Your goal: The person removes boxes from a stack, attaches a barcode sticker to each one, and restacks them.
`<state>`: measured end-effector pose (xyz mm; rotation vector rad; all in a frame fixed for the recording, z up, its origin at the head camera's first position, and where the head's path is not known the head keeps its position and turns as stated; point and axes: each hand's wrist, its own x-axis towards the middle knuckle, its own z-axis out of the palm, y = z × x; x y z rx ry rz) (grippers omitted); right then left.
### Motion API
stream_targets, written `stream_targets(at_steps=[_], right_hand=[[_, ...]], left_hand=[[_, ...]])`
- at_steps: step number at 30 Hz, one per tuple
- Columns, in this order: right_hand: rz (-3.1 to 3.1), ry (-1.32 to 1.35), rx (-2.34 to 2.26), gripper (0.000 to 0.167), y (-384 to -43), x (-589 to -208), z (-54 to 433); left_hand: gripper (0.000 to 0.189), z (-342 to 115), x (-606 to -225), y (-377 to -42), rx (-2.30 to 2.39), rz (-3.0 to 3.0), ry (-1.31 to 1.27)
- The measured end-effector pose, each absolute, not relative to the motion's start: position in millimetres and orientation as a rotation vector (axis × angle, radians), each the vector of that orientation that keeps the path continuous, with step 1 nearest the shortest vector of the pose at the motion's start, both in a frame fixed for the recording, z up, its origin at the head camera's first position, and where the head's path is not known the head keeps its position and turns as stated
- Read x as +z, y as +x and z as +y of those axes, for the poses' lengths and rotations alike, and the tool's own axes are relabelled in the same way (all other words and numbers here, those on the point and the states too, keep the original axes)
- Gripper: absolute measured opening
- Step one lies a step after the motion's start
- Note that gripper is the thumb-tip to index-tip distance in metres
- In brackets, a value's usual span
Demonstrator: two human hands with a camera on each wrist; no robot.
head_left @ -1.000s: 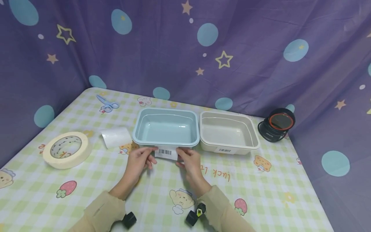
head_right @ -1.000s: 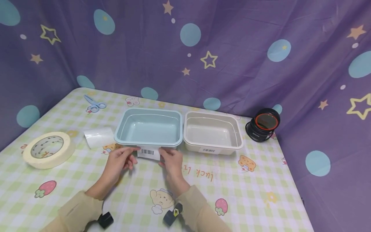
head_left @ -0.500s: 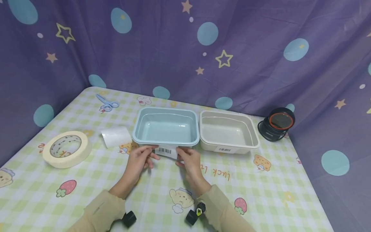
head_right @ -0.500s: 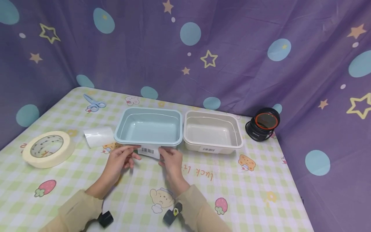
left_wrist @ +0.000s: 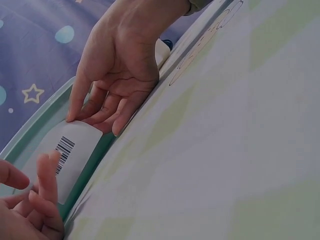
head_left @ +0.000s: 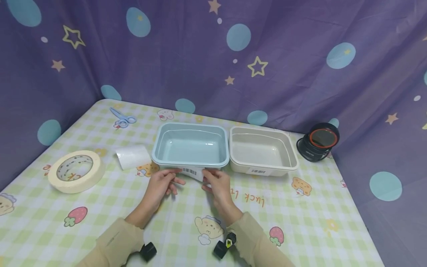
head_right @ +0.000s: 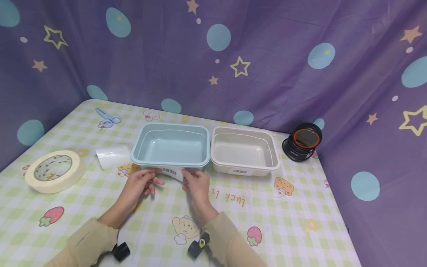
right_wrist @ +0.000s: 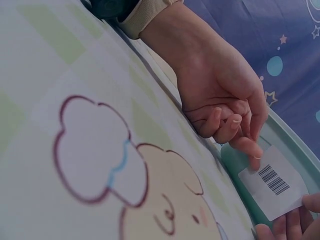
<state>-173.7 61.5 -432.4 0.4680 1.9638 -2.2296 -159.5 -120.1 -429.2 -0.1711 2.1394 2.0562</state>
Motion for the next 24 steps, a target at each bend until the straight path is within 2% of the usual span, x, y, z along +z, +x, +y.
stream_targets(at_steps=[24], right_hand=[[1.954, 0.484, -2.254, 0.032, -172.4, -433.1, 61.8]], left_hand=[[0.039, -121.1, -428.3, -161.1, 1.939, 2.131, -0.1]])
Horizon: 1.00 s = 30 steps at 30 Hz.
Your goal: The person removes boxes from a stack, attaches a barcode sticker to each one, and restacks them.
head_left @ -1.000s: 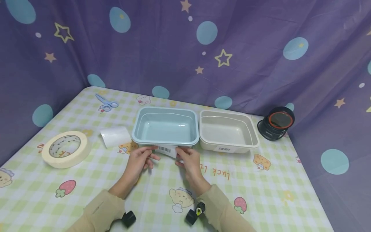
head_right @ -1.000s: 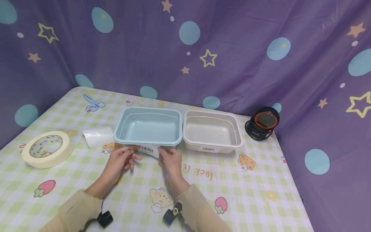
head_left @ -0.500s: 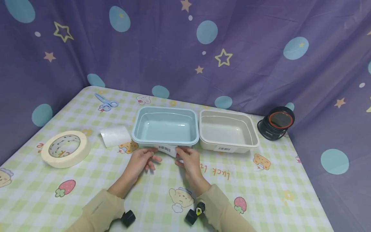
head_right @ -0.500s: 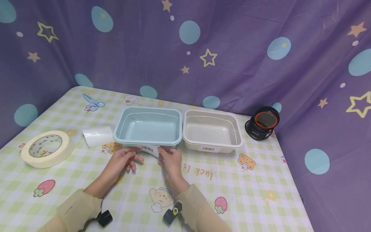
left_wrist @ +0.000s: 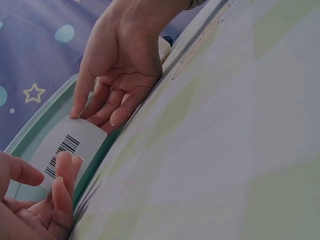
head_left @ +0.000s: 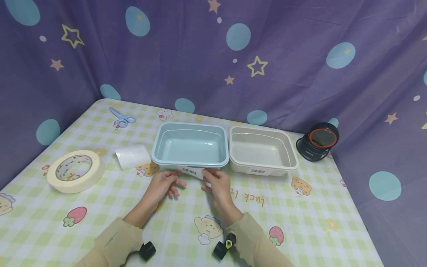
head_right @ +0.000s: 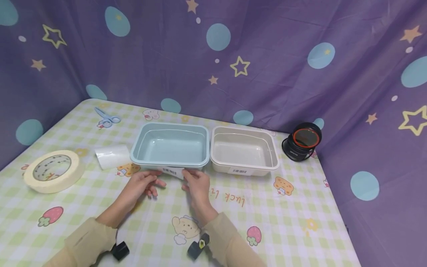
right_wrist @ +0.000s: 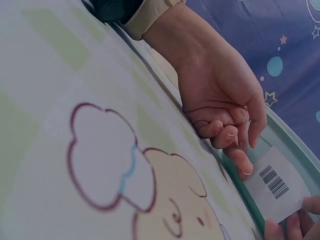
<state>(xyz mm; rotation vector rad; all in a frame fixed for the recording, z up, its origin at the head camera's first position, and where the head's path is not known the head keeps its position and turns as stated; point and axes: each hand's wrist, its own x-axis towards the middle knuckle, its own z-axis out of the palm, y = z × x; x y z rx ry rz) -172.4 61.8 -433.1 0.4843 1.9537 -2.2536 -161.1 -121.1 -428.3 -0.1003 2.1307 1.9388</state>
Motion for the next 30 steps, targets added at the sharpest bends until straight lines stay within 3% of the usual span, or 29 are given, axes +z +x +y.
stream_targets(at_steps=[30], right_hand=[[1.983, 0.441, -2.304, 0.029, -168.4, -434.6, 62.1]], left_hand=[[0.038, -122.9, -433.1, -160.6, 2.0, 2.123, 0.133]])
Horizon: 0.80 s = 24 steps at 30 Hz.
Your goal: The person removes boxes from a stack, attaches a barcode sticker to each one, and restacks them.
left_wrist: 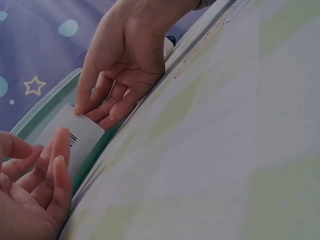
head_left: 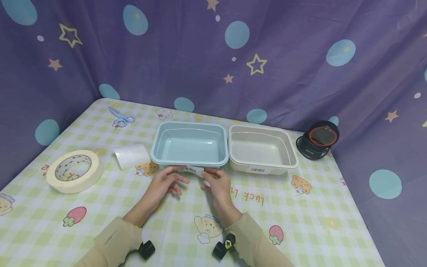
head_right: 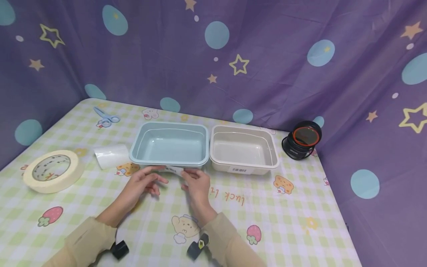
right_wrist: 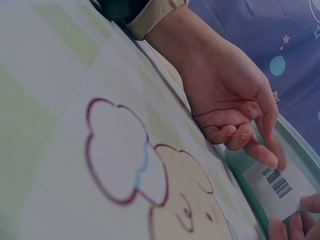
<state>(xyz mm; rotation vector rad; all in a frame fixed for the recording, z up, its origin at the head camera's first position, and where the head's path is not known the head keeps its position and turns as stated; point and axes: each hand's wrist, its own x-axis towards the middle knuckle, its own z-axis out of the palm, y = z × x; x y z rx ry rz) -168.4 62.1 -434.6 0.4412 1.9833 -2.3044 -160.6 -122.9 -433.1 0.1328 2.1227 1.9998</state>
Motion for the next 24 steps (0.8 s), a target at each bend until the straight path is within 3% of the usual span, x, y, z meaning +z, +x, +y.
stream_targets(at_steps=[24], right_hand=[[2.016, 0.434, -2.285, 0.027, -169.4, -436.4, 61.9]], left_hand=[[0.039, -123.4, -435.2, -161.6, 1.999, 2.018, 0.213]])
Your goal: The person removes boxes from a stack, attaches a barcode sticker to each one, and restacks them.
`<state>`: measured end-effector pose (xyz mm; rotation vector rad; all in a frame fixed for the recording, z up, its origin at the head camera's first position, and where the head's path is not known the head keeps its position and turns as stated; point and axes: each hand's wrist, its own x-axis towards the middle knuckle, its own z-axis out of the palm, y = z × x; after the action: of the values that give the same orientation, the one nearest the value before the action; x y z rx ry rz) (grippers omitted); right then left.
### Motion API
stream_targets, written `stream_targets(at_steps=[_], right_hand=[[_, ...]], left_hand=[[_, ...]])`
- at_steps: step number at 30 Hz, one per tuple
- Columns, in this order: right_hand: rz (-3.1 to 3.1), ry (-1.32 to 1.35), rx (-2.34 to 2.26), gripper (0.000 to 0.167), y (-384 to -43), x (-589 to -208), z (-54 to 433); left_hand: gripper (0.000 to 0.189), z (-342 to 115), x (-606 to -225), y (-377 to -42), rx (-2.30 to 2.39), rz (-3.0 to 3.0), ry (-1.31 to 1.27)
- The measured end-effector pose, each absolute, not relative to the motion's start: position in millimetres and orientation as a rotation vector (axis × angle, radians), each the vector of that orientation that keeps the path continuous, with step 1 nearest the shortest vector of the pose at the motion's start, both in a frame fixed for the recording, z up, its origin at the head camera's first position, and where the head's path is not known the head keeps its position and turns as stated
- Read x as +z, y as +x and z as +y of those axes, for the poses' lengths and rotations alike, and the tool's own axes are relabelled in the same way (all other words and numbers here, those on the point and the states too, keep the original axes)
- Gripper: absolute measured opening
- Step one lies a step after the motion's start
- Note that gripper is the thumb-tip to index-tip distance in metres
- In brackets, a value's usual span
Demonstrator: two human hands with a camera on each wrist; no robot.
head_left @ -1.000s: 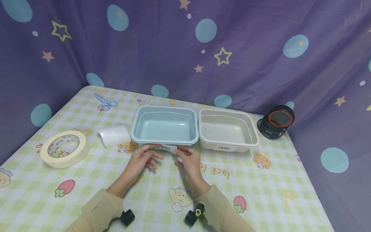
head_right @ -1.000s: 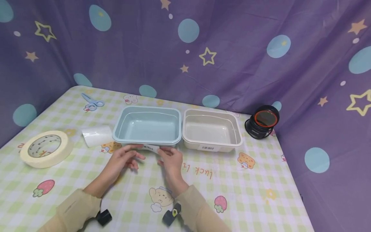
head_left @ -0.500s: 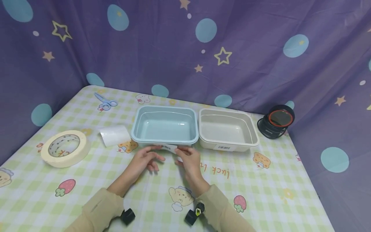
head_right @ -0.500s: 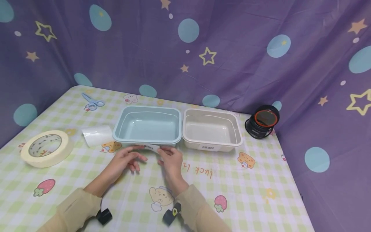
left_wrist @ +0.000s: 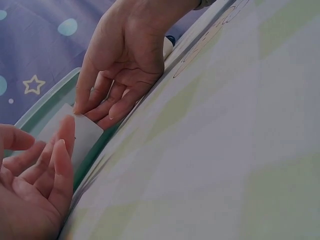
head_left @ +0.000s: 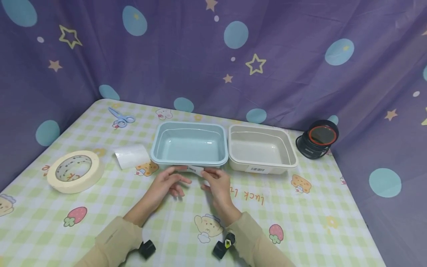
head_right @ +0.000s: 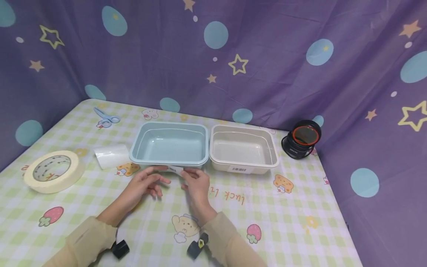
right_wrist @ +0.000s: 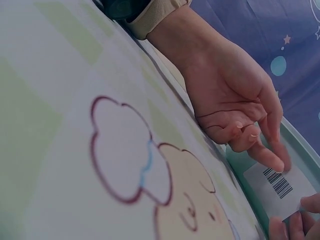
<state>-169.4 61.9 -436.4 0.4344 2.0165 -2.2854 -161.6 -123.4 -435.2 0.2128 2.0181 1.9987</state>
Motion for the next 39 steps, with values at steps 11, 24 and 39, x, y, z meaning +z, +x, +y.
stream_targets(at_steps=[11, 24, 39], right_hand=[[2.005, 0.436, -2.292, 0.029, -168.0, -432.7, 61.5], [2.008, 0.428, -2.279, 0.029, -167.9, -433.6, 61.8], [2.012, 0.408, -2.3, 0.029, -166.4, -433.1, 61.4]], left_hand=[[0.041, -123.3, -435.0, -161.5, 2.018, 1.967, 0.254], [0.04, -114.7, -436.3, -163.2, 2.007, 1.972, 0.252], [0.041, -105.7, -435.0, -166.1, 2.01, 1.943, 0.195]])
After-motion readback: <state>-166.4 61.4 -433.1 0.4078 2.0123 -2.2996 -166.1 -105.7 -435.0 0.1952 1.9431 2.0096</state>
